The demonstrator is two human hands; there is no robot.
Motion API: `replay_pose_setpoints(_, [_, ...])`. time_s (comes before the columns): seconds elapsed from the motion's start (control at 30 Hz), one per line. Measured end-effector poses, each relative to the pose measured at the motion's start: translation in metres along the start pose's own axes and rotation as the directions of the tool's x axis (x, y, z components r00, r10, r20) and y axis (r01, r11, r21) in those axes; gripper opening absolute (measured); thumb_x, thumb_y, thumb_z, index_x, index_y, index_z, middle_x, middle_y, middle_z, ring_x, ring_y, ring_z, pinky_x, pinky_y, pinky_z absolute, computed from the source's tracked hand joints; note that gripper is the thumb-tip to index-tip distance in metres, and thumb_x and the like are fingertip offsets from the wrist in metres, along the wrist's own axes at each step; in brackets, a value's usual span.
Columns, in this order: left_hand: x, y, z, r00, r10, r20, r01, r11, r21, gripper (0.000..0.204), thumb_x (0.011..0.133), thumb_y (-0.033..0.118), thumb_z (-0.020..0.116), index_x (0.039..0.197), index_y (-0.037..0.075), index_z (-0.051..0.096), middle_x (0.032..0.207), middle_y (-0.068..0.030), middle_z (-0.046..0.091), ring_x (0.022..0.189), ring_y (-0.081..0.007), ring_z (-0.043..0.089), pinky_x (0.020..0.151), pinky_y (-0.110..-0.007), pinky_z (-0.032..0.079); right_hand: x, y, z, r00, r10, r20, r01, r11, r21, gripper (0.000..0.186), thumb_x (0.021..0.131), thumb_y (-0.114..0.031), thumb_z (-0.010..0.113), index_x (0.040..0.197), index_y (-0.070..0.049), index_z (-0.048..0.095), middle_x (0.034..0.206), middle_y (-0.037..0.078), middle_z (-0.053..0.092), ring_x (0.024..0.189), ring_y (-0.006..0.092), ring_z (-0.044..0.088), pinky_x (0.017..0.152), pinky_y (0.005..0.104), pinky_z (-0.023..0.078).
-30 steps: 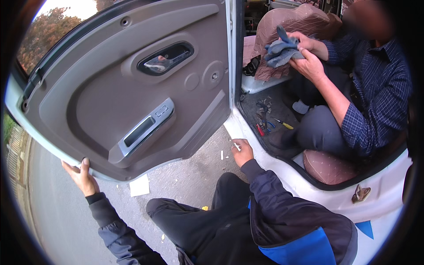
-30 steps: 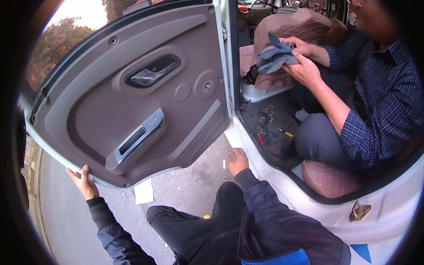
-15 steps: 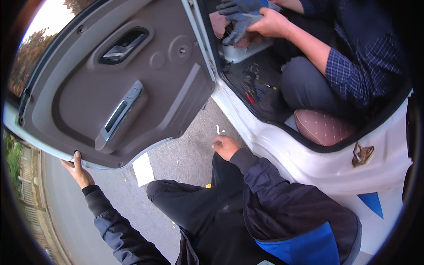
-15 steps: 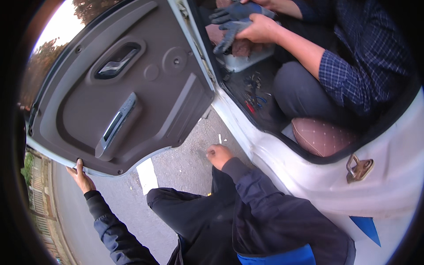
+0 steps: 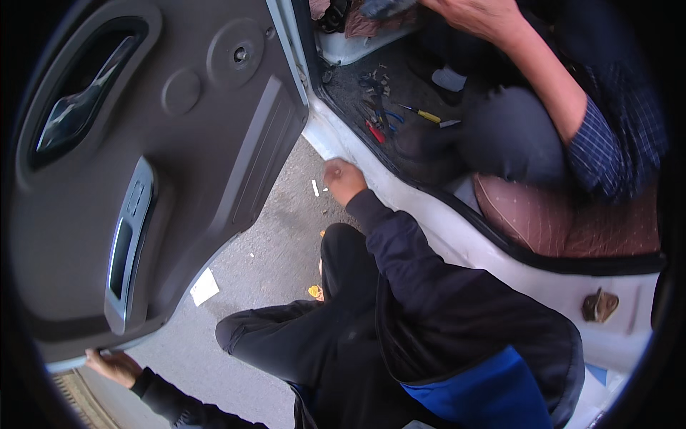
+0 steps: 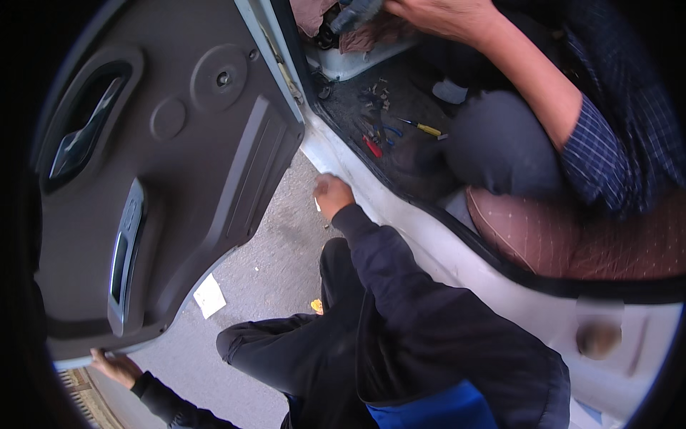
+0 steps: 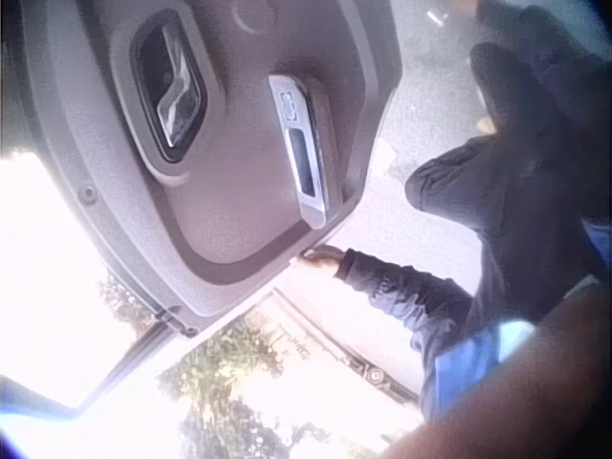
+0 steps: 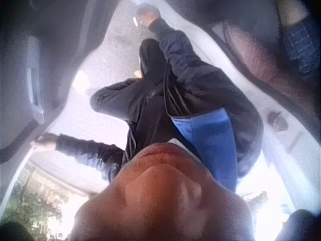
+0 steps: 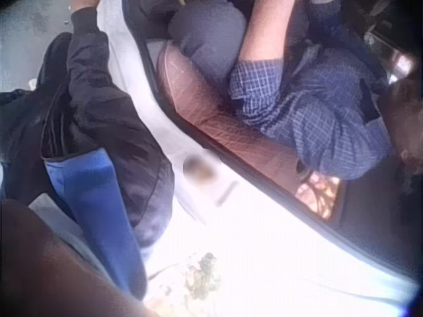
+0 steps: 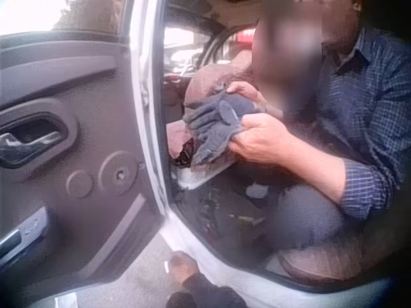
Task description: The person installs a car door panel by aligning it with the door frame and securing it with multiple fasteners. They use a screwdriver to tighten screws and insert plastic clips into designated holes, ensuring the panel is firmly attached.
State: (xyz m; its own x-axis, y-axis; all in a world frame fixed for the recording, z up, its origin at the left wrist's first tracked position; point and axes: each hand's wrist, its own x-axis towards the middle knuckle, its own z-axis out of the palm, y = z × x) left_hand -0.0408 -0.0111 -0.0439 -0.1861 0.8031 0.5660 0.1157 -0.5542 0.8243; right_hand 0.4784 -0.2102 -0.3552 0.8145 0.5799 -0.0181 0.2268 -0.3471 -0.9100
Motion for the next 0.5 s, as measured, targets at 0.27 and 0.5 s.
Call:
replay_pose_setpoints(0.27, [0.001, -0.015, -0.039, 0.983, -0.06, -0.175, 0.069, 0.996, 0.05, 0.033, 0.103, 0.034, 0.059, 0.121, 0.006, 0.059, 0.12, -0.0062, 0.062, 0.116, -0.0157, 0.055, 0.103, -0.036, 0.039, 0.219, 0.115, -0.064, 0.879, 0.145, -0.454, -0.011, 0.959, 0.284, 0.024, 0.085, -0.009, 0.067, 0.109, -0.005, 0.072, 0.097, 0.019, 0.075, 0.091, 0.0341, 0.072, 0.084, 0.0415, 0.057])
replay_pose_setpoints(0.5, [0.003, -0.032, -0.044, 0.984, -0.063, -0.165, 0.091, 0.982, 0.168, 0.035, 0.104, 0.034, 0.058, 0.123, 0.006, 0.059, 0.121, -0.0069, 0.062, 0.118, -0.0164, 0.054, 0.104, -0.036, 0.039, 0.308, 0.216, -0.13, 0.878, 0.047, -0.476, -0.266, 0.875, -0.405, 0.025, 0.083, -0.016, 0.071, 0.107, -0.011, 0.076, 0.103, 0.02, 0.075, 0.104, 0.038, 0.07, 0.094, 0.0433, 0.055])
